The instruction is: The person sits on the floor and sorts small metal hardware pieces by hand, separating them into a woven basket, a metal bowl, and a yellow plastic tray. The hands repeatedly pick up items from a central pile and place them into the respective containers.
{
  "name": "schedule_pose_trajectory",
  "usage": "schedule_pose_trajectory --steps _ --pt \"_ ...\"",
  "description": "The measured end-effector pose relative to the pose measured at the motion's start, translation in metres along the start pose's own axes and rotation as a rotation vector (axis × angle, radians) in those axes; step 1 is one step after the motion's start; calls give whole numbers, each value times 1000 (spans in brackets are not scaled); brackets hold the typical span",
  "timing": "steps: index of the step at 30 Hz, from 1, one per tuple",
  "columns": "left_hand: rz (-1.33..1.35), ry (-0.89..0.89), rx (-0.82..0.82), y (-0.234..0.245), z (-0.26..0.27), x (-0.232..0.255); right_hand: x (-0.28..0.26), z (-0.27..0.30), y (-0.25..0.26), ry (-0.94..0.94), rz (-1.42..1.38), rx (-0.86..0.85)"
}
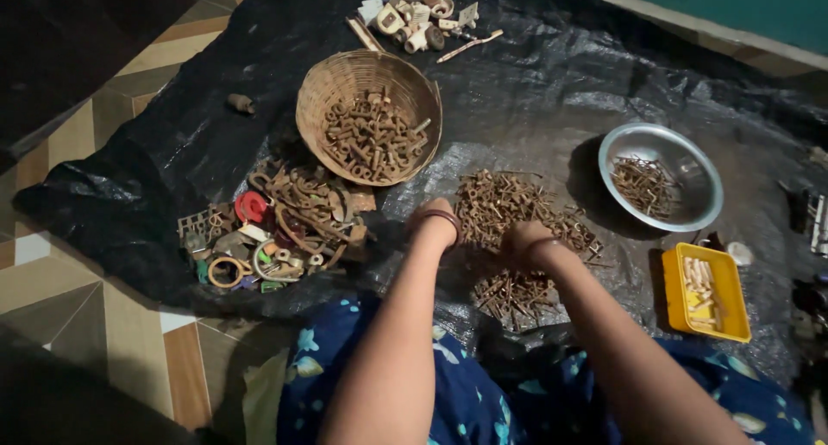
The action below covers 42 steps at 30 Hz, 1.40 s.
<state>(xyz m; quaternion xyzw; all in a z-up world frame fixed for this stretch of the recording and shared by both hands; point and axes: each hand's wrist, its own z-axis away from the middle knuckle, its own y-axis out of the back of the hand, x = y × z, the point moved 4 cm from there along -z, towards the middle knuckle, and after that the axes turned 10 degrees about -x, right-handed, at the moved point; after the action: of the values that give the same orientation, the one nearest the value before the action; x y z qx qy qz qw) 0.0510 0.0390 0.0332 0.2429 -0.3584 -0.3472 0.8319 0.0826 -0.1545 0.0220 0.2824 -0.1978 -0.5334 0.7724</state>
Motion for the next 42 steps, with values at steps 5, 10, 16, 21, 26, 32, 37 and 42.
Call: schedule_pose_trajectory --steps 5,10,16,21,26,32,37,42 --pt "74 -42 29 -9 -8 -8 -26 44 93 438 -610 777" --pt "674 -133 325 -21 -65 -19 -38 39 124 393 -910 903" --pt "1404 -356 518 -16 -81 -37 -56 -68 75 472 -1166 462" --pt "1818 -76 583 5 -50 -43 -104 -136 57 714 -1726 215" --pt "1946 -53 683 21 -38 -42 -148 -128 68 835 -1674 406" --pt "2070 -142 392 3 -79 -61 -145 -106 71 897 -1489 517" --pt "2348 -398 264 -19 -137 -84 -97 -134 62 695 -961 731" --pt "2396 -511 277 5 -114 -76 -83 -184 77 311 -305 934"
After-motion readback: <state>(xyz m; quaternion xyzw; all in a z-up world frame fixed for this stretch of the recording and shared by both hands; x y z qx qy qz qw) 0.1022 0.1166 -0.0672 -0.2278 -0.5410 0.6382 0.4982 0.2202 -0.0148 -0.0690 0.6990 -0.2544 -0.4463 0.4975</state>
